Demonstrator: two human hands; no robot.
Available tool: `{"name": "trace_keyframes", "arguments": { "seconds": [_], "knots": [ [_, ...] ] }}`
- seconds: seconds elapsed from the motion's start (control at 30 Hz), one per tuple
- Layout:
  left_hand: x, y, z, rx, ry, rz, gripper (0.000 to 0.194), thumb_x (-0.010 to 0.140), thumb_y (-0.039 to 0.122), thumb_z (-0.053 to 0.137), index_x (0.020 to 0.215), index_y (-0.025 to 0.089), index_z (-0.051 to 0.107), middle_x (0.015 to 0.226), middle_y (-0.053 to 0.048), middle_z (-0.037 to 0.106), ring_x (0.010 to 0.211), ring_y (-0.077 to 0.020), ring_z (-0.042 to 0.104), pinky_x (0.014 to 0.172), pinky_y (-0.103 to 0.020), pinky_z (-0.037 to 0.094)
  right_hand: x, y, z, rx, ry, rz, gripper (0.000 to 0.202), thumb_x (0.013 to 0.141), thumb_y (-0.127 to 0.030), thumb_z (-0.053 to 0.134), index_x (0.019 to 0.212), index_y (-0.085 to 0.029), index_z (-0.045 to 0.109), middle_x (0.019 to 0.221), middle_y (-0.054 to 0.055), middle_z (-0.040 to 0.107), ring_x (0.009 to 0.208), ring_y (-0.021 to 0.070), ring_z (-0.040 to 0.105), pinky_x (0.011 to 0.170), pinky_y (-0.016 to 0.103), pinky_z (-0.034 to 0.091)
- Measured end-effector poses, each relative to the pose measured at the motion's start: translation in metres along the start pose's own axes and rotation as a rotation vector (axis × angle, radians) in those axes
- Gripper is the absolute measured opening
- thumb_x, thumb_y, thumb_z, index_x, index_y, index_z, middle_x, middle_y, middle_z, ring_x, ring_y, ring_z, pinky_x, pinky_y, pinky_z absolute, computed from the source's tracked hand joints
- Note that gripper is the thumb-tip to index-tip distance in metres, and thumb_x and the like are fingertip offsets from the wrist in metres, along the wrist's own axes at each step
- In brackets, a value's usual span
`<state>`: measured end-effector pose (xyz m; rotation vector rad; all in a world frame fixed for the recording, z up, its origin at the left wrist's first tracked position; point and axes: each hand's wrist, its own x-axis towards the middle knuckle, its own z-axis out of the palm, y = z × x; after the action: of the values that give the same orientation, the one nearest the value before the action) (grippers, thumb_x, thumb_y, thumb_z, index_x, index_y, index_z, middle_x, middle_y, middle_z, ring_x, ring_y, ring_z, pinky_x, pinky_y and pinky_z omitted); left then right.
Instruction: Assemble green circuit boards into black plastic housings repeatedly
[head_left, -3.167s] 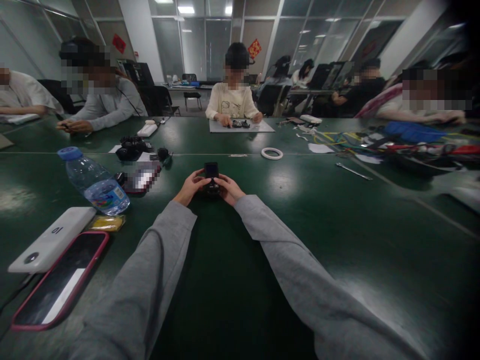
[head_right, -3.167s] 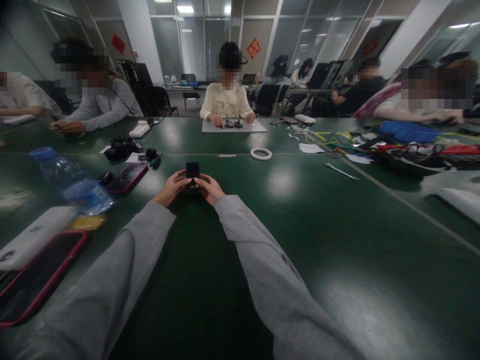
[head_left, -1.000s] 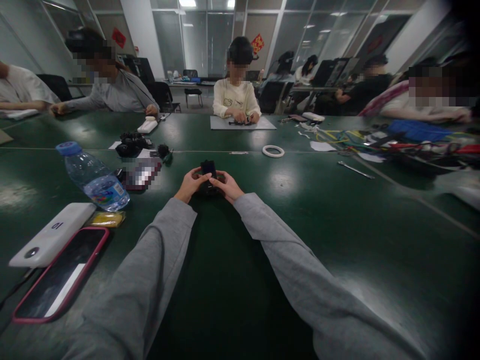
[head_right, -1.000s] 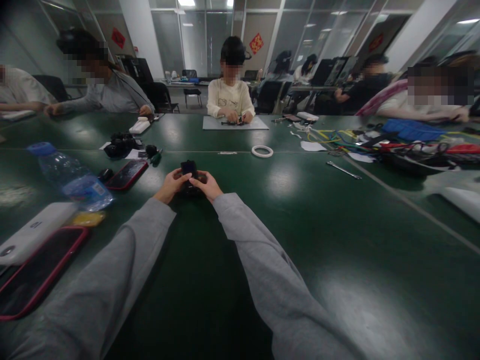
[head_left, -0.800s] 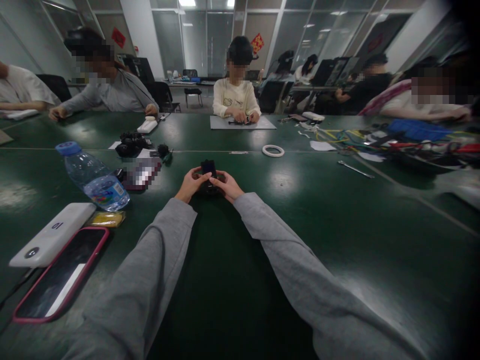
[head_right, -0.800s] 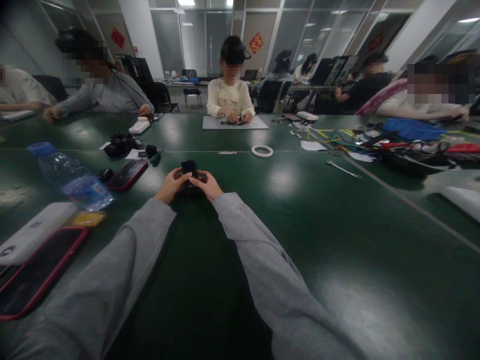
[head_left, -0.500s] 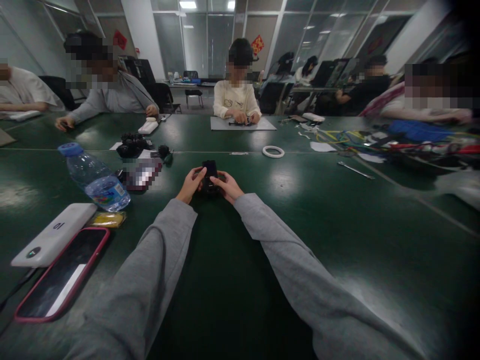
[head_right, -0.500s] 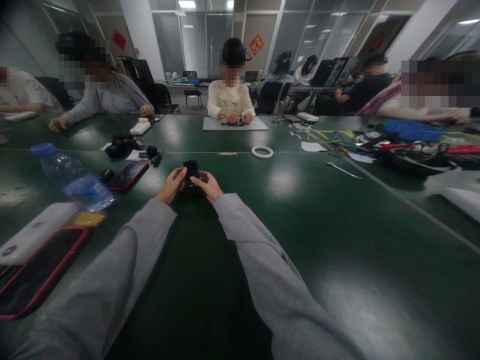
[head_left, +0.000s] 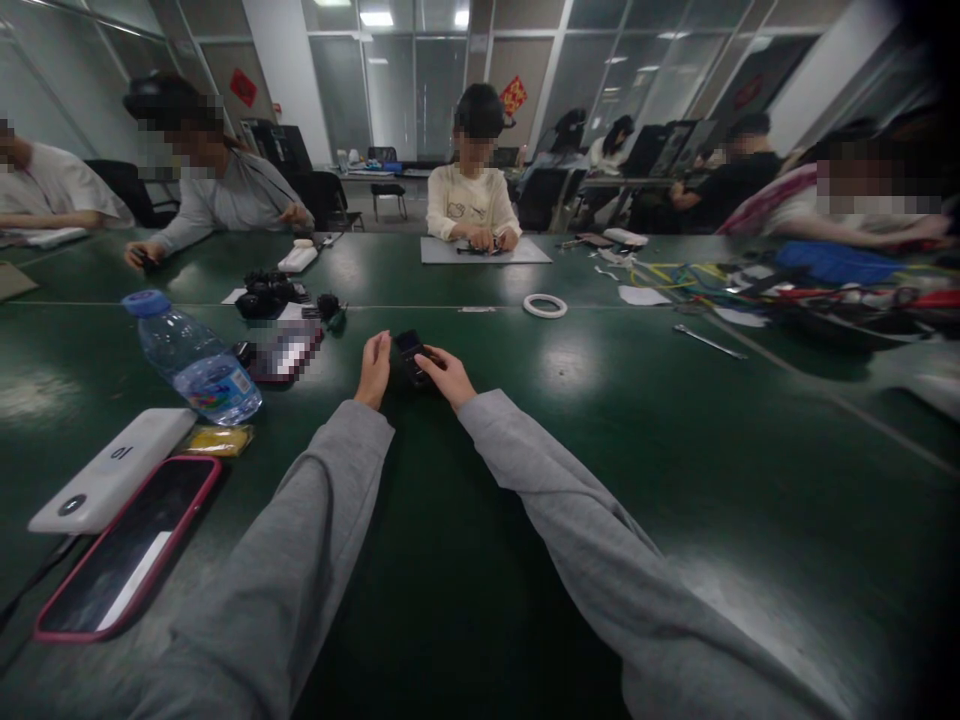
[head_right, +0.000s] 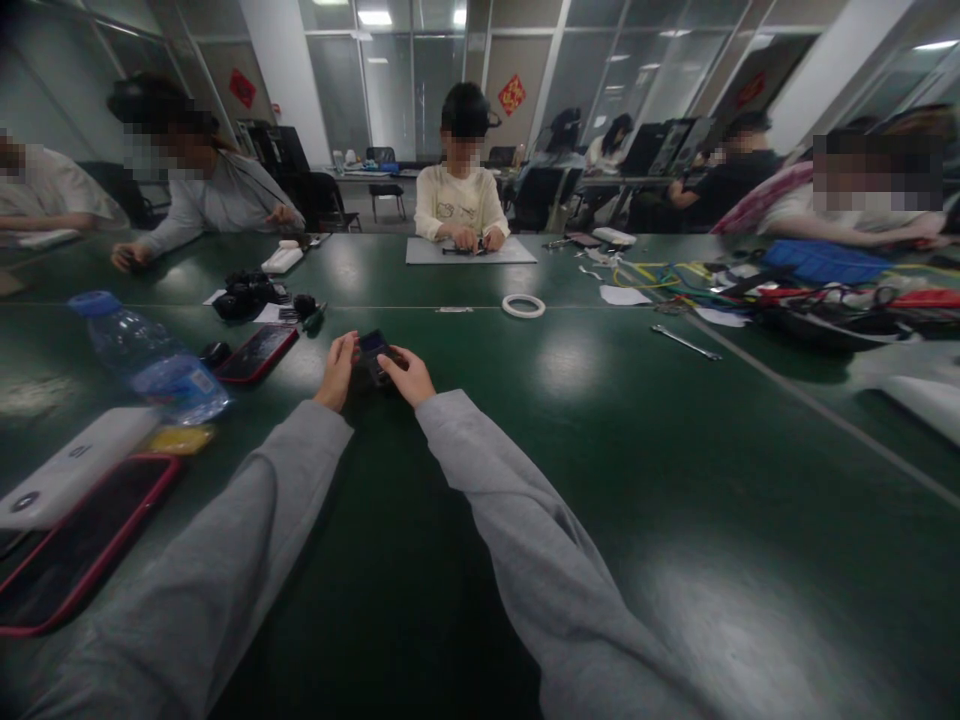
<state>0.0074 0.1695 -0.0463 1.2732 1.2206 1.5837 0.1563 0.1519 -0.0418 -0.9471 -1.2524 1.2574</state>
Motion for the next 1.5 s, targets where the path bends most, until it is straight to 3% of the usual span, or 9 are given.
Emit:
{"name": "trace_keyframes", "arguments": {
  "seconds": [0.33, 0.57, 0.77, 0.9, 1.03, 1.17, 1.3, 1.4, 1.5],
  "knots": [
    [0.000, 0.001, 0.000, 0.040, 0.054, 0.064, 0.039, 0.087, 0.048, 0.045, 0.107, 0.018, 0.058, 0.111, -0.009, 0.058, 0.110, -0.0165, 0.052, 0.098, -0.031, 0.037, -0.005, -0.004, 0.003, -0.261, -0.030, -0.082, 0.029, 0.081, -0.033, 0.062, 0.106, -0.019, 0.062, 0.100, 0.004, 0.061, 0.095, 0.0155, 0.057, 0.093, 0.033, 0.043],
    [0.002, -0.003, 0.000, -0.019, 0.029, 0.053, 0.037, 0.088, 0.046, 0.044, 0.107, 0.017, 0.057, 0.111, -0.009, 0.059, 0.106, -0.0158, 0.054, 0.094, -0.030, 0.041, -0.007, -0.004, 0.002, -0.501, 0.124, -0.224, 0.018, 0.082, -0.029, 0.058, 0.096, -0.020, 0.063, 0.102, 0.006, 0.056, 0.105, 0.0198, 0.049, 0.103, 0.037, 0.034],
    [0.003, -0.004, -0.001, -0.010, 0.019, 0.051, 0.039, 0.089, 0.047, 0.042, 0.106, 0.017, 0.058, 0.109, -0.009, 0.060, 0.104, -0.0163, 0.055, 0.092, -0.031, 0.042, -0.014, -0.008, 0.001, -0.462, 0.162, -0.291, 0.045, 0.080, -0.046, 0.062, 0.117, -0.022, 0.054, 0.113, 0.009, 0.050, 0.106, 0.0216, 0.049, 0.100, 0.039, 0.038],
    [0.002, -0.003, -0.001, -0.011, 0.033, 0.053, 0.040, 0.089, 0.049, 0.041, 0.105, 0.017, 0.058, 0.106, -0.009, 0.060, 0.101, -0.0166, 0.056, 0.091, -0.031, 0.043, -0.022, -0.010, 0.008, -0.635, -0.018, -0.337, 0.069, 0.069, -0.035, 0.073, 0.131, -0.023, 0.044, 0.122, 0.010, 0.047, 0.115, 0.0264, 0.045, 0.104, 0.043, 0.034],
    [0.002, 0.001, 0.000, -0.055, 0.043, 0.020, 0.044, 0.089, 0.053, 0.037, 0.106, 0.018, 0.058, 0.107, -0.009, 0.060, 0.102, -0.0169, 0.057, 0.089, -0.031, 0.044, -0.028, -0.017, 0.012, -0.665, -0.064, -0.363, 0.063, 0.076, -0.030, 0.064, 0.134, -0.024, 0.041, 0.127, 0.009, 0.046, 0.120, 0.0276, 0.041, 0.108, 0.048, 0.030],
    [0.001, 0.004, 0.001, -0.101, 0.036, -0.026, 0.050, 0.089, 0.056, 0.032, 0.106, 0.017, 0.058, 0.109, -0.010, 0.060, 0.102, -0.0168, 0.057, 0.088, -0.031, 0.045, -0.033, -0.034, 0.009, -0.485, 0.109, -0.484, 0.059, 0.083, -0.035, 0.058, 0.137, -0.027, 0.037, 0.134, 0.006, 0.041, 0.128, 0.0245, 0.035, 0.112, 0.043, 0.025],
    [0.000, 0.003, 0.000, -0.100, 0.022, -0.032, 0.047, 0.088, 0.054, 0.037, 0.108, 0.016, 0.057, 0.107, -0.010, 0.060, 0.100, -0.0167, 0.058, 0.088, -0.031, 0.045, -0.027, -0.040, -0.009, -0.466, 0.295, -0.516, 0.058, 0.082, -0.038, 0.059, 0.135, -0.024, 0.039, 0.135, 0.007, 0.041, 0.128, 0.0239, 0.035, 0.112, 0.041, 0.027],
    [0.000, 0.003, 0.000, -0.081, -0.002, -0.043, 0.040, 0.088, 0.048, 0.043, 0.109, 0.017, 0.057, 0.105, -0.009, 0.061, 0.096, -0.0164, 0.059, 0.086, -0.031, 0.046, -0.016, -0.031, -0.025, -0.477, 0.413, -0.424, 0.058, 0.080, -0.038, 0.060, 0.131, -0.020, 0.041, 0.131, 0.010, 0.045, 0.124, 0.0237, 0.041, 0.110, 0.043, 0.028],
    [-0.002, 0.004, 0.001, -0.073, -0.036, -0.043, 0.036, 0.086, 0.043, 0.050, 0.111, 0.017, 0.055, 0.107, -0.009, 0.061, 0.097, -0.0161, 0.059, 0.086, -0.031, 0.047, -0.007, -0.018, -0.035, -0.474, 0.491, -0.230, 0.058, 0.076, -0.038, 0.063, 0.128, -0.019, 0.044, 0.122, 0.010, 0.051, 0.113, 0.0236, 0.049, 0.106, 0.045, 0.033]
  ]
}}
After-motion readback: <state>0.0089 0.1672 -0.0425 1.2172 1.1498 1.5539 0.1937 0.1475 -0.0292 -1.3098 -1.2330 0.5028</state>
